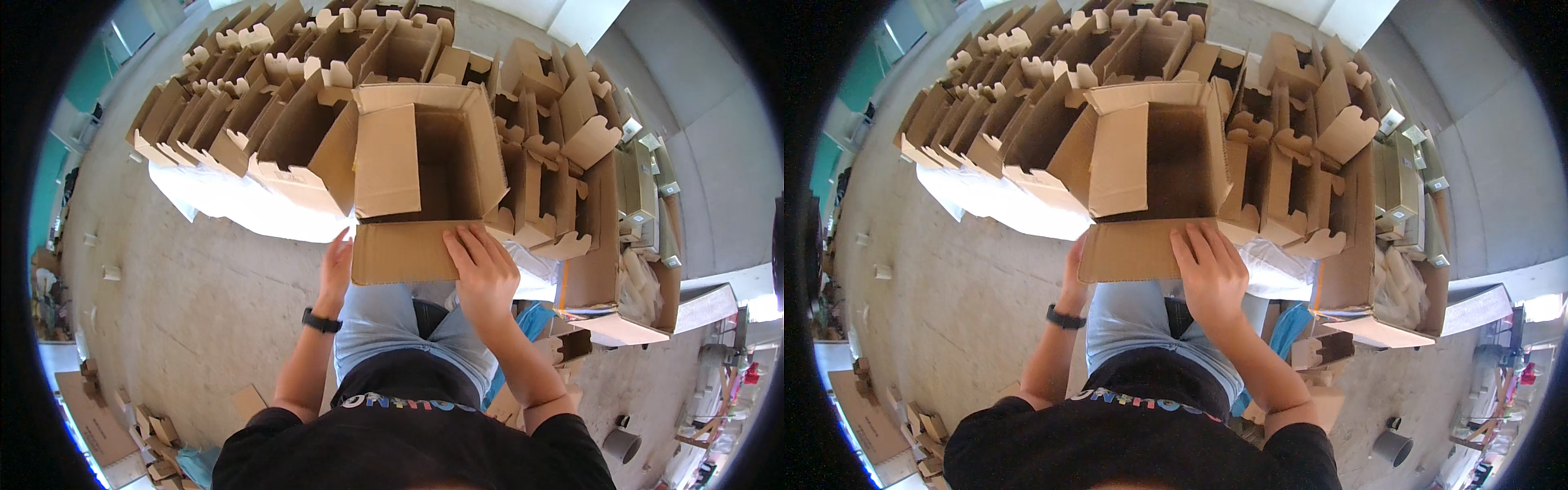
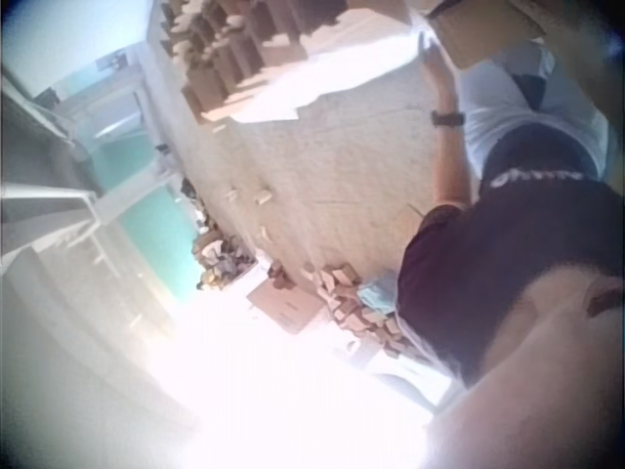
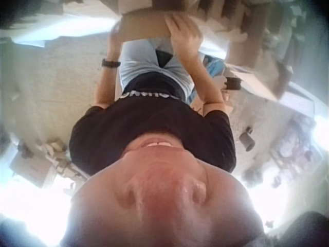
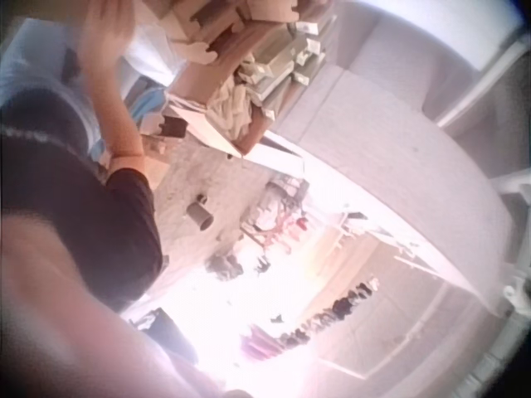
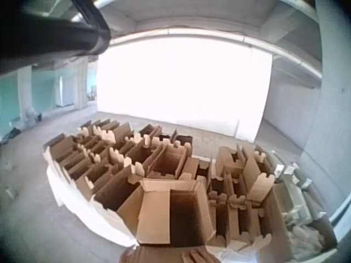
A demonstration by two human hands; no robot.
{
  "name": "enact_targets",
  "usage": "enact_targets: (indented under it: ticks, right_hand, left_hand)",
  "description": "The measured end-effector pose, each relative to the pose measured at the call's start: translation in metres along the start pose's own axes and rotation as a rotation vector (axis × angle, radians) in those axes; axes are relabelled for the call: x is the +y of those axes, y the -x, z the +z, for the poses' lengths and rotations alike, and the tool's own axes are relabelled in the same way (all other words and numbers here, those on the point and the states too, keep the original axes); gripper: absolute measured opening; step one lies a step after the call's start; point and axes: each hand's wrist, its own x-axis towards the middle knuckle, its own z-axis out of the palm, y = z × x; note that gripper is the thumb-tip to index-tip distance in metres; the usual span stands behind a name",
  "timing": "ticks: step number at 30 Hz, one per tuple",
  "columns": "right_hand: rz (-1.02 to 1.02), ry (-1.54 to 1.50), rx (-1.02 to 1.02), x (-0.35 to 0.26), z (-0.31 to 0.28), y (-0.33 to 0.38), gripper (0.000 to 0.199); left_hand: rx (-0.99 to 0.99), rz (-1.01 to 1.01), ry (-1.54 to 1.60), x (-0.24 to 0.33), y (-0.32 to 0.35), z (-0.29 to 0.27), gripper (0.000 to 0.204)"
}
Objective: The person picks up a bagged item from a bin and places it into a cardboard box. They then pick up a small rectangular box and place it into a second cardboard box on the table.
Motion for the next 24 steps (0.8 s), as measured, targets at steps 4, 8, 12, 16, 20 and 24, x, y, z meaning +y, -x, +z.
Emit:
enact_targets:
  ticks: [4, 8, 12, 16, 20, 24]
  right_hand:
    - [0.023, 0.011, 0.015, 0.000, 0.003, 0.001, 0.030]
    - [0.029, 0.014, 0.021, 0.002, 0.004, -0.001, 0.029]
    - [0.044, -0.021, 0.024, 0.000, 0.004, 0.003, 0.030]
    - [0.056, -0.056, 0.000, -0.004, 0.002, 0.007, 0.031]
    - [0.089, -0.064, -0.017, -0.003, 0.005, 0.015, 0.036]
    - [0.129, -0.159, -0.245, -0.005, -0.011, 0.016, 0.051]
  left_hand:
    - [0.154, 0.250, 0.069, 0.088, 0.005, -0.001, 0.049]
    - [-0.066, 0.459, -0.353, 0.158, 0.008, 0.022, 0.042]
    - [-0.060, 0.543, -0.829, 0.173, 0.003, 0.048, 0.036]
    - [-0.014, 0.526, -0.946, 0.156, 0.000, 0.062, 0.032]
    - [-0.070, 0.412, -0.966, 0.152, 0.003, 0.065, 0.030]
    - [-0.079, 0.478, -1.084, 0.142, 0.011, 0.061, 0.058]
